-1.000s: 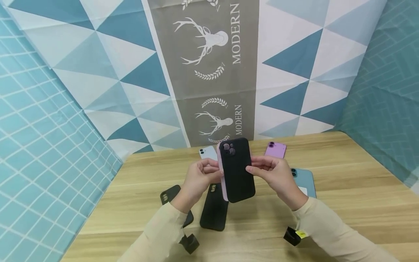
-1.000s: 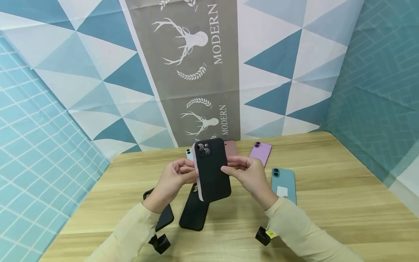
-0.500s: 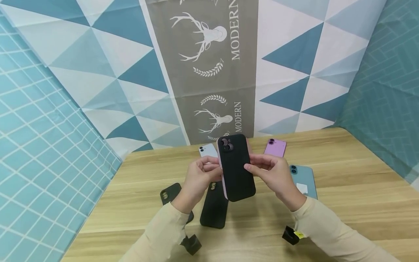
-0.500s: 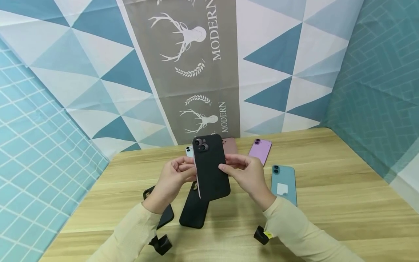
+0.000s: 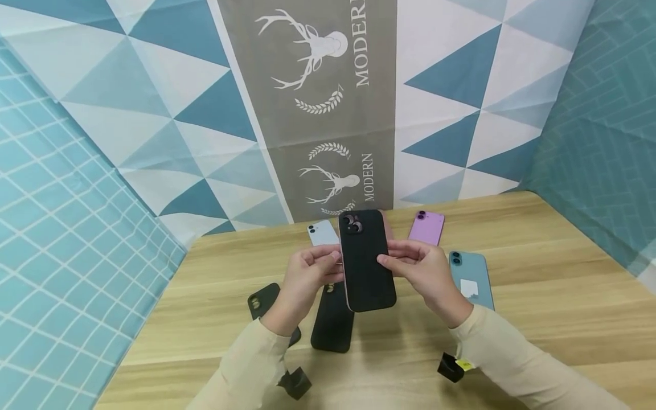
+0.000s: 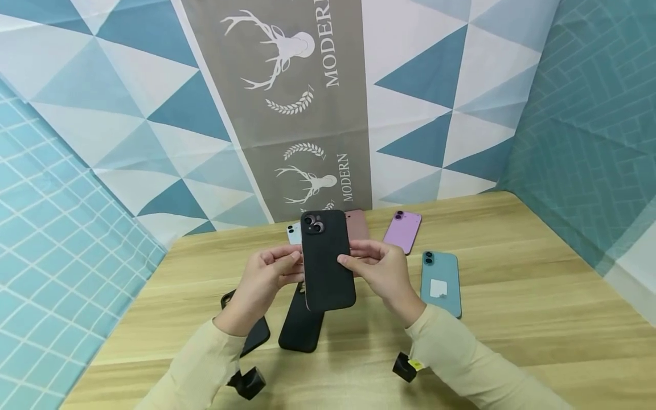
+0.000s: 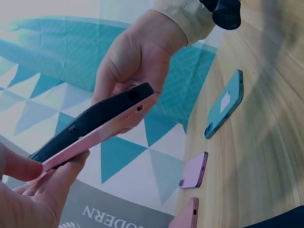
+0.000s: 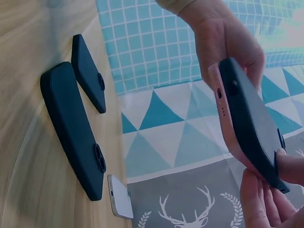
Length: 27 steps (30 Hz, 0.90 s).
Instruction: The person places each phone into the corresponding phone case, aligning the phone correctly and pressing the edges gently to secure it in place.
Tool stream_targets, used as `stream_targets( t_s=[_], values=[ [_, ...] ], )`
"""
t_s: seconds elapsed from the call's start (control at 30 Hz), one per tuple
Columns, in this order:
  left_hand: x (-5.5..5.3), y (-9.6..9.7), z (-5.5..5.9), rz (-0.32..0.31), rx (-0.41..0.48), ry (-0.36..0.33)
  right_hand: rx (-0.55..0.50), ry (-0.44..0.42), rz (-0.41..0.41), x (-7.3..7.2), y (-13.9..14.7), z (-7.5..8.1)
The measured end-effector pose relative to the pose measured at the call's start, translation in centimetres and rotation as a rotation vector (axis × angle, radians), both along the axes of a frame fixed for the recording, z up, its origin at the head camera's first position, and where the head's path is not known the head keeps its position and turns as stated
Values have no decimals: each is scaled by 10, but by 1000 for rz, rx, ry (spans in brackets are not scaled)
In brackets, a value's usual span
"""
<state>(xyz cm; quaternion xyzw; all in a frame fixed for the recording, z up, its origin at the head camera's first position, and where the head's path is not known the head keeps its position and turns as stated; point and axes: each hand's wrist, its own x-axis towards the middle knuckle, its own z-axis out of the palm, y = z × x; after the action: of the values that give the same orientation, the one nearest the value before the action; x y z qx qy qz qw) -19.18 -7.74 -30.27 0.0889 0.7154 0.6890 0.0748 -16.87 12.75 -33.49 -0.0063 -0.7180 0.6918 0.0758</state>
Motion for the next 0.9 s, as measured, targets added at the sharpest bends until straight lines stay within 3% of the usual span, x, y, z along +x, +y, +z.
stream_targets(
  t_s=[0.23,0.33,0.5,0.7,0.9],
  values=[
    [4,5,0,69,-151,118,3,-24,19,1,0,2],
    [4,6,2,81,-118,102,87,-72,64,3,0,4],
    [1,4,7,76,-35,91,222,-114,261,7,3,7],
    [-2,-2,14,108,-1,109,120,-109,405,13,9,6],
    [-3,-3,18,124,19,91,69,-103,433,14,14,7]
  ],
)
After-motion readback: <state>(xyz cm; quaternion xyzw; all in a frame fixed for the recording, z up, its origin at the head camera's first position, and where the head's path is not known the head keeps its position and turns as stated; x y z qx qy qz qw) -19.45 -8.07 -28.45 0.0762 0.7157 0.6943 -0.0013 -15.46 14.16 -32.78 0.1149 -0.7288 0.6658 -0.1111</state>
